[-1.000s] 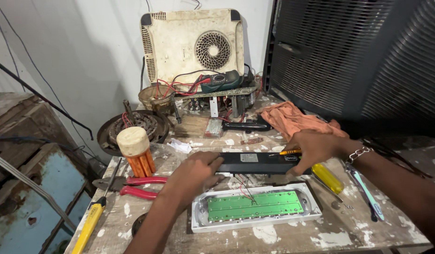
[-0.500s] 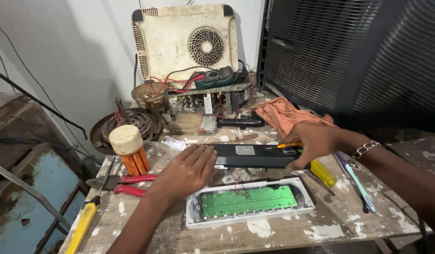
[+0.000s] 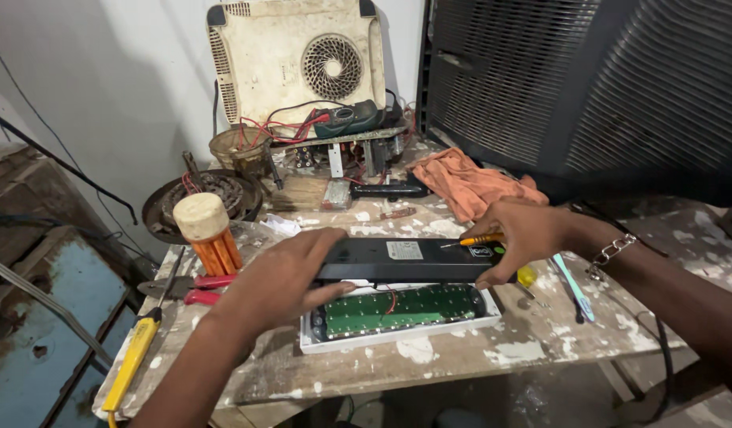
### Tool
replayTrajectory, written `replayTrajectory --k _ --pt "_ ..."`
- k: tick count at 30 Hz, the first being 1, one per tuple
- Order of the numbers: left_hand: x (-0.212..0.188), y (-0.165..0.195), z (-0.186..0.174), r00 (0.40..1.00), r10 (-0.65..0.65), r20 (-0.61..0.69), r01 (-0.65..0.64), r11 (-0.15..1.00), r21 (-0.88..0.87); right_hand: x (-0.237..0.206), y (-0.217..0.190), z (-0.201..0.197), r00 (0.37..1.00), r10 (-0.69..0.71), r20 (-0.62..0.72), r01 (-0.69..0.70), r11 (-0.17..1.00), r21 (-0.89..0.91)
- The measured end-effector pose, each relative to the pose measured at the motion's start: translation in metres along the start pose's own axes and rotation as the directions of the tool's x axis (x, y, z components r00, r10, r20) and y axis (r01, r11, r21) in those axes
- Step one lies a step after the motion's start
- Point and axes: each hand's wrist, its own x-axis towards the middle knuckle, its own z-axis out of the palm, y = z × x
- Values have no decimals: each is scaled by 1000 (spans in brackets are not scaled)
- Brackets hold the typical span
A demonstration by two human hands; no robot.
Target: The person works on a disassembled emergency light fixture on a cluttered workbench, using a screwdriver on the green circuit board inside the white housing. They reposition the board, fit the housing together, close the black cover, and press and probe the assembled unit along its edges.
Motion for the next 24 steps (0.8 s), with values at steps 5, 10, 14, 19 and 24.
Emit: replayTrajectory --k 5,10,14,19,24 --pt "-3 7 -12 995 -79 59 88 982 -168 -7 -4 -2 988 -149 -35 151 986 69" --pt "-8 11 -13 998 2 -69 -16 977 -212 -8 -7 -2 993 -116 -19 116 993 -17" --pt "-9 16 -24 999 -34 14 36 979 -202 -5 -8 -4 989 -145 -27 145 989 -3" --pt "-2 33 -43 962 -131 240 132 991 13 10 -16 -15 982 -189 -23 189 982 -4" --pt "0 44 -52 954 -139 266 134 990 37 23 -27 -23 952 -303 -40 300 952 -54"
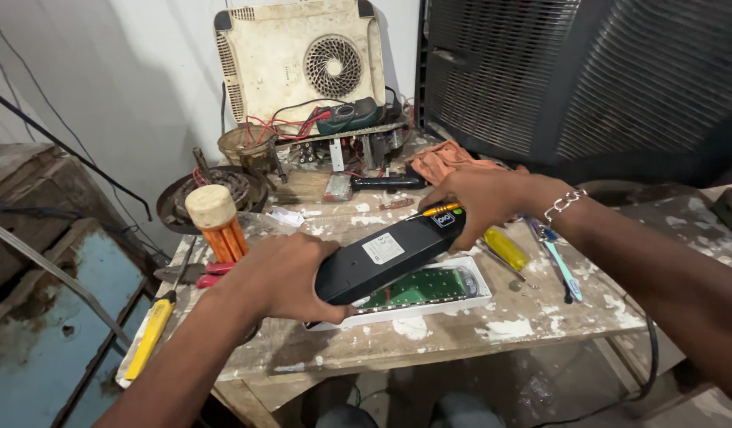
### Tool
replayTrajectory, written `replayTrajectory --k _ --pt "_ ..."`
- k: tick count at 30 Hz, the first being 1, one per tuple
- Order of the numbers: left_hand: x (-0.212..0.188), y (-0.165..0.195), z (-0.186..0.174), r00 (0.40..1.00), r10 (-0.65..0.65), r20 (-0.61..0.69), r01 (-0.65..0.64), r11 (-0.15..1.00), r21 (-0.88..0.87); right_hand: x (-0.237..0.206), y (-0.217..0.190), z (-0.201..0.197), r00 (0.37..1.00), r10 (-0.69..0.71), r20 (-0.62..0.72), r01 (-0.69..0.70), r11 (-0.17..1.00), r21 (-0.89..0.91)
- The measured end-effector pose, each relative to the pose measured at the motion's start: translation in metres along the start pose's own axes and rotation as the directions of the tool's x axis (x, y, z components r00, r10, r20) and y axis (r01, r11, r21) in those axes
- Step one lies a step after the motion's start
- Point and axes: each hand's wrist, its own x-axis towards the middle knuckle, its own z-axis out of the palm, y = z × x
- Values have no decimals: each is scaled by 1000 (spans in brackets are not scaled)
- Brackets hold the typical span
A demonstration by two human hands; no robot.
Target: The person works on a disassembled emergency light fixture on a cluttered workbench, using a screwdriver on the green circuit board inside the white housing. They reposition the board, fit the housing together, close the black cover, and press and probe the assembled unit along its edges.
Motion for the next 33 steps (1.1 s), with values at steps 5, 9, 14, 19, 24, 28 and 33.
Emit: replayTrajectory --k 5,9,14,19,24,28,33 --pt "-4 1 9 996 -82 -35 83 996 36 13 -2 2 998 65 -10 -65 992 -112" --pt "-9 -4 18 990 -101 -101 99 995 -29 18 3 11 995 68 -76 -80 983 -163" --pt "-16 -14 32 984 -135 -115 130 990 -52 7 13 23 928 -53 -368 16 995 -103" --pt "-22 -17 51 972 -190 -137 171 975 -140 -26 19 50 897 127 -423 -131 991 20" --pt "-26 -14 60 945 -280 -167 237 942 -238 -40 27 78 958 11 -285 24 993 117" --pt "-27 -9 61 923 -330 -196 274 925 -264 -39 32 90 985 24 -170 -2 991 131" --pt "-32 -8 63 914 -365 -176 308 909 -281 -39 31 91 998 26 -51 -18 989 144"
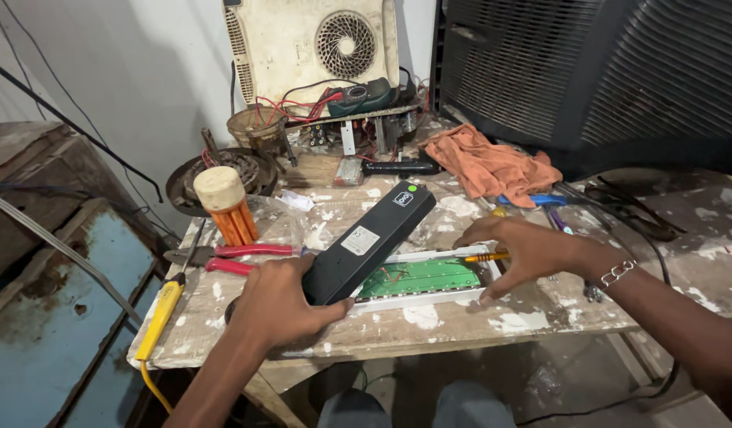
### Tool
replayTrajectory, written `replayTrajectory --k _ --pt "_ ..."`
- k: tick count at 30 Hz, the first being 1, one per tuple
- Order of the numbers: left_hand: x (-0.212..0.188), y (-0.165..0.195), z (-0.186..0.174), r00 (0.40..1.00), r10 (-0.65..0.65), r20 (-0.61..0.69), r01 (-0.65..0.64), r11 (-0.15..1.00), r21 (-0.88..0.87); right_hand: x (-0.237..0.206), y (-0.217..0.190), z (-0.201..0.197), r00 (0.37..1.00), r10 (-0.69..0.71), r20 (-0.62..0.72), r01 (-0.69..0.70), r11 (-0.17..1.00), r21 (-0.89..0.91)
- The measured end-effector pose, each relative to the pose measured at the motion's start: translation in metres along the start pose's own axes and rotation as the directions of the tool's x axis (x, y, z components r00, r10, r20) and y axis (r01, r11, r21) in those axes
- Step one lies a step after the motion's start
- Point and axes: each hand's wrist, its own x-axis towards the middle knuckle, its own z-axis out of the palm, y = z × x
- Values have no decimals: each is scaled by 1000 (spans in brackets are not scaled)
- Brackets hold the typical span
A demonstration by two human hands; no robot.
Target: The person works on a disassembled emergency light fixture on a cluttered workbench, using a screwdriver on the green circuit board inside the white housing. They reposition the board, fit the housing together, close the black cover, and press and probe the assembled unit along its edges.
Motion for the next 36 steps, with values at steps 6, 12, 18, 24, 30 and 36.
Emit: replayTrajectory --k 6,12,18,24,30,36 --pt "1 -3 0 997 78 -24 -78 997 10 -6 -2 5 999 -2 -45 3 999 39" --pt "11 -6 -4 978 209 10 -209 978 20 -7 1 3 951 -41 -306 44 999 2" --pt "34 -10 -13 935 348 66 -350 937 10 1 -22 -25 913 -182 -366 91 963 -252" --pt "52 -8 -18 881 464 96 -465 885 -9 30 -59 -48 998 14 -55 -29 961 -276" --pt "60 -11 -18 857 508 88 -502 861 -78 39 -62 -56 997 64 39 -52 963 -263" --pt "61 -10 -21 867 487 110 -487 873 -27 33 -51 -55 998 -56 5 56 983 -176"
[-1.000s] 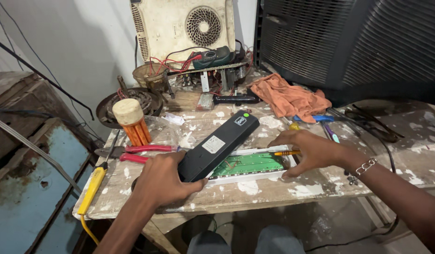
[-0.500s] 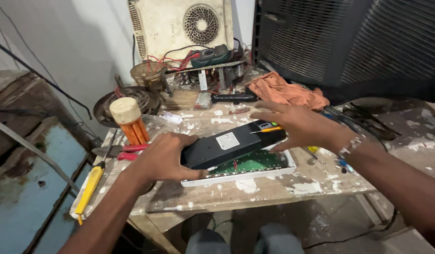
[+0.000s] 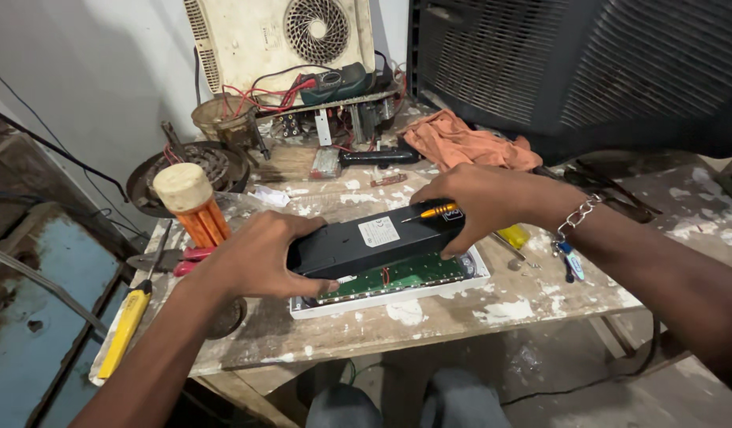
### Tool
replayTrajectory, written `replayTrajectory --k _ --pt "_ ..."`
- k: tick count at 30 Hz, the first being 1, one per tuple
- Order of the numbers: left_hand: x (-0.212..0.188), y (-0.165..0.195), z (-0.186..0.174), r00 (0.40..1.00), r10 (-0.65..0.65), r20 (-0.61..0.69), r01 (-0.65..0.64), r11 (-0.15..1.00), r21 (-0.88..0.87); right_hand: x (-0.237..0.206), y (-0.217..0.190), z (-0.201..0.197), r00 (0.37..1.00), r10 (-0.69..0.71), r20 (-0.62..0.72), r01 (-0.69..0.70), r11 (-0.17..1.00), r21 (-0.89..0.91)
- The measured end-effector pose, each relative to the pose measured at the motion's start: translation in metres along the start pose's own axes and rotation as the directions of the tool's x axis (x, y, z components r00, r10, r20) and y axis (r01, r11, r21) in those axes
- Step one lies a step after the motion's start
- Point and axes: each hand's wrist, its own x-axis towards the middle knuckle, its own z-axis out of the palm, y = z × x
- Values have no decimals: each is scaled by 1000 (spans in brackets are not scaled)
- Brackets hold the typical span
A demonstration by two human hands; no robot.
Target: The person works on a disassembled emergency light fixture on a cluttered workbench, using a screwdriver on the green circuit board inside the white housing. They reposition the board, fit the housing together, close the black cover, and press and probe the assembled unit along its edges.
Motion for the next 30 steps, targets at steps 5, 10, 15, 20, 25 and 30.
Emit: replayTrajectory --k 5,10,15,20,25,30 --pt "-3 13 -5 999 -32 -10 32 999 21 8 4 -1 997 75 27 -74 996 -41" --pt "-18 34 0 966 -255 -36 254 967 -31 19 9 2 983 -112 -142 112 994 -10" --pt "-37 58 17 901 -400 -164 398 916 -48 19 5 15 949 11 -317 -24 999 -35" --pt "-38 90 32 772 -572 -277 579 813 -67 17 0 43 804 289 -520 -264 957 124" --pt "-28 120 39 673 -643 -367 611 762 -214 24 -11 62 624 518 -585 -159 817 554" --pt "-19 132 42 605 -689 -399 647 717 -258 11 -55 68 791 611 -46 -94 195 976"
